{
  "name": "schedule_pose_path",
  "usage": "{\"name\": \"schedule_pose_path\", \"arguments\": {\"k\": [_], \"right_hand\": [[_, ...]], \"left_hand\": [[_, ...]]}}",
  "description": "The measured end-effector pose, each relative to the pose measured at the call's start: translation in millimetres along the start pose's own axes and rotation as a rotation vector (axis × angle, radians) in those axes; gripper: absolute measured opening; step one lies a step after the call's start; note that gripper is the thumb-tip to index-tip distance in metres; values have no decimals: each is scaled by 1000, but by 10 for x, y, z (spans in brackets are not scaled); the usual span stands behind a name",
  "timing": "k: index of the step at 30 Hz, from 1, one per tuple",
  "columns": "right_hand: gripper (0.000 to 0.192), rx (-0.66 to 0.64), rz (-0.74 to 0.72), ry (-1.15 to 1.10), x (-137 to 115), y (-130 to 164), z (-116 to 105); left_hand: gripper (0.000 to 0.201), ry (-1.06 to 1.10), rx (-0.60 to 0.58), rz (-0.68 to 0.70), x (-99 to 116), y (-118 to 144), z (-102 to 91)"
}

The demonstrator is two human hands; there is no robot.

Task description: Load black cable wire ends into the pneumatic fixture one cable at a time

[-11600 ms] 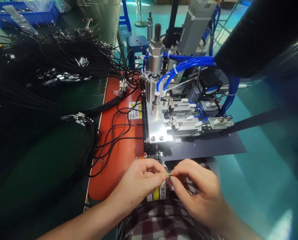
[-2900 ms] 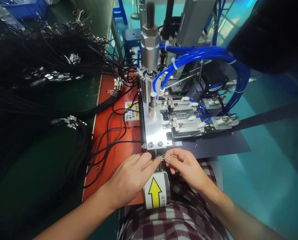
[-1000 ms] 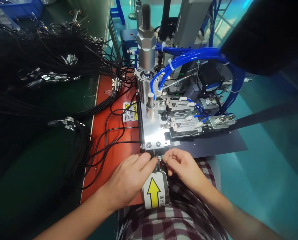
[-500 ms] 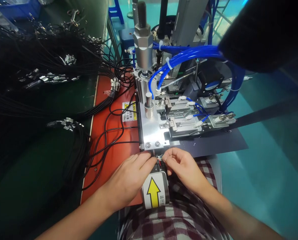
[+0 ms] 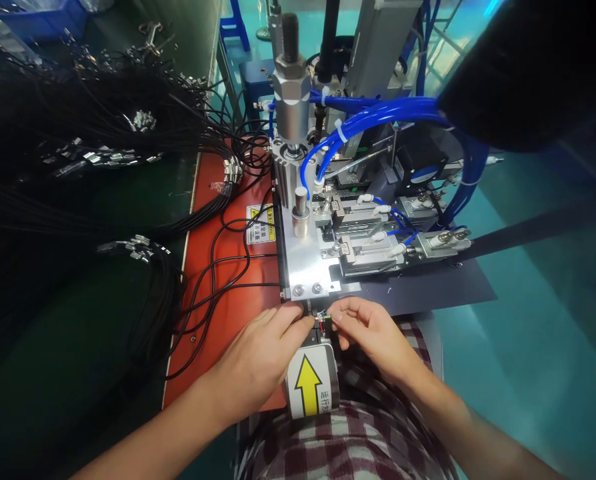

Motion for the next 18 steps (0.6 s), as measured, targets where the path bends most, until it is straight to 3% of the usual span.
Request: {"name": "schedule_pose_path", "arguments": {"k": [5,10,13,18], "right_hand": [[18,132,-109,250,-87,42,37],[11,178,-340,542,-71,78,92],[11,169,-397,587,-73,89,111],[12,166,-373,564,-72,80,117]], "left_hand": [[29,-1,2,-6,-1,-2,6],[29,-17,20,3,1,-12,-7],[29,-29,35,3,10,-15,-26],[29,-19,26,7,18,-17,-31]]}}
Point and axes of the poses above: each hand's wrist, its own y-axis away from the middle knuckle, its own z-axis out of the palm, x = y × z, the point moved 4 cm from there along -y, towards the middle knuckle, and after that the axes turned 13 degrees about -x, right-handed, at the moved point
